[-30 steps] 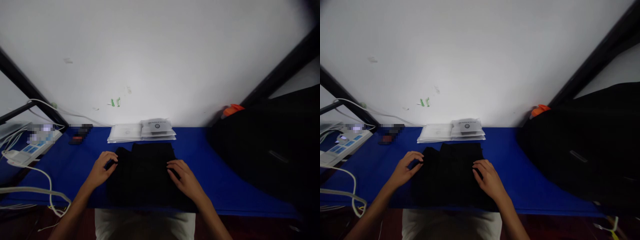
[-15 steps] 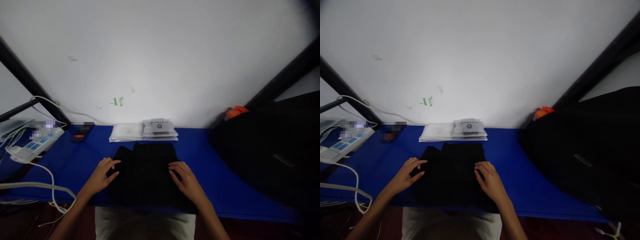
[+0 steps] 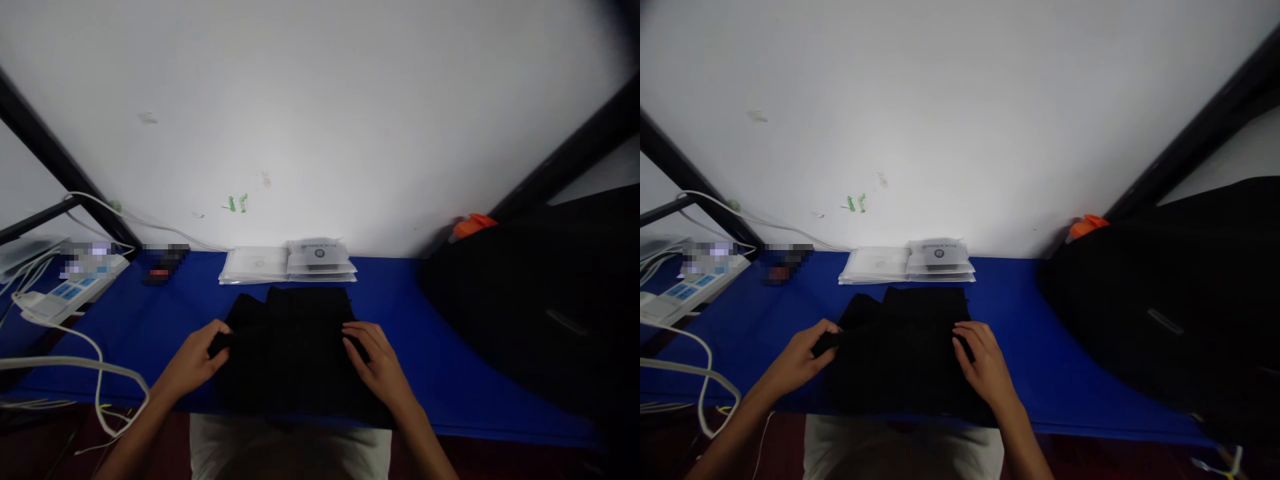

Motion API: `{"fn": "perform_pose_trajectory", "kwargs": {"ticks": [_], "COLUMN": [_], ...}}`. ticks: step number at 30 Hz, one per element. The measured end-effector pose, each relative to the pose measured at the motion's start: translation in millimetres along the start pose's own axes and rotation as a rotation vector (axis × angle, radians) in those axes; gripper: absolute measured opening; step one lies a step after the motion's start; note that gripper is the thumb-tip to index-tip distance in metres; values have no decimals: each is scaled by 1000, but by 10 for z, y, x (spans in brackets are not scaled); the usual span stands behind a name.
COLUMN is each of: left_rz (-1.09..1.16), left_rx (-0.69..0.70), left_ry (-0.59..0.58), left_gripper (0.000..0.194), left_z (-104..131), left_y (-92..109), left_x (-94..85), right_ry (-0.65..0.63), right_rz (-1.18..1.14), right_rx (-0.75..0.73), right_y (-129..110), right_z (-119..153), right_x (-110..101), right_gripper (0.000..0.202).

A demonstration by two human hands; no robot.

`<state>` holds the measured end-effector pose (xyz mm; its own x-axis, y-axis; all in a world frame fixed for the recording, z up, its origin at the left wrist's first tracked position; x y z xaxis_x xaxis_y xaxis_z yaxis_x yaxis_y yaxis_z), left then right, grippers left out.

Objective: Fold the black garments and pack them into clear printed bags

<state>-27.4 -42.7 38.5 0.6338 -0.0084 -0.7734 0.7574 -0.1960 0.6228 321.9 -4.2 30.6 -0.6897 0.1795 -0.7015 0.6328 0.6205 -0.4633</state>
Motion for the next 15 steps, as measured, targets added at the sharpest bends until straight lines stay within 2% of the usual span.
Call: {"fn": "perform_pose_trajectory", "kwargs": {"ticks": [2,3,7,9,10,12,13,15], "left_rz": [47,70,235,300,312,280,234,97], "left_rx": [-96,-140,-287,-320,-313,-257,-212,-96], "left_ry": [62,144,671,860,911,904,836,591], "left_gripper": [7,10,30,37,39,39,36,32], "left_z": [4,-5,-44,-69,-89,-153,-198,-296], "left_y": [-2,-15,-97,-85,-54,49,114,247], "left_x": [-90,-156,-412,-423,-397,-292,-212,1], "right_ry": [36,36,-38,-72,-82,-82,-77,-73], "right_rz": [9,8,-30,-46,-51,-52,-51,-49], "right_rx": [9,13,13,10,13,22,27,34], "right_y": [2,-3,-56,-75,-76,-65,-55,-34], "right_z": [12,14,4,-4,-7,-8,-6,4], "right_x": [-29,-35,-7,15,23,28,27,27], "right_gripper": [19,20,20,19,19,19,19,19]}}
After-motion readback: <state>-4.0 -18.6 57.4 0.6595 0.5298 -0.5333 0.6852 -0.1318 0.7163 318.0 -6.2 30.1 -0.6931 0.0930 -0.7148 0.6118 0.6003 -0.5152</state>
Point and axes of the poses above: each hand's wrist, its own z-axis away from the middle knuckle, its own x-axis out of the palm, y = z × x, the point moved 5 cm from there along -z, towards the middle knuckle, and after that the axes turned 1 degree about -y, right-handed, at the moved point
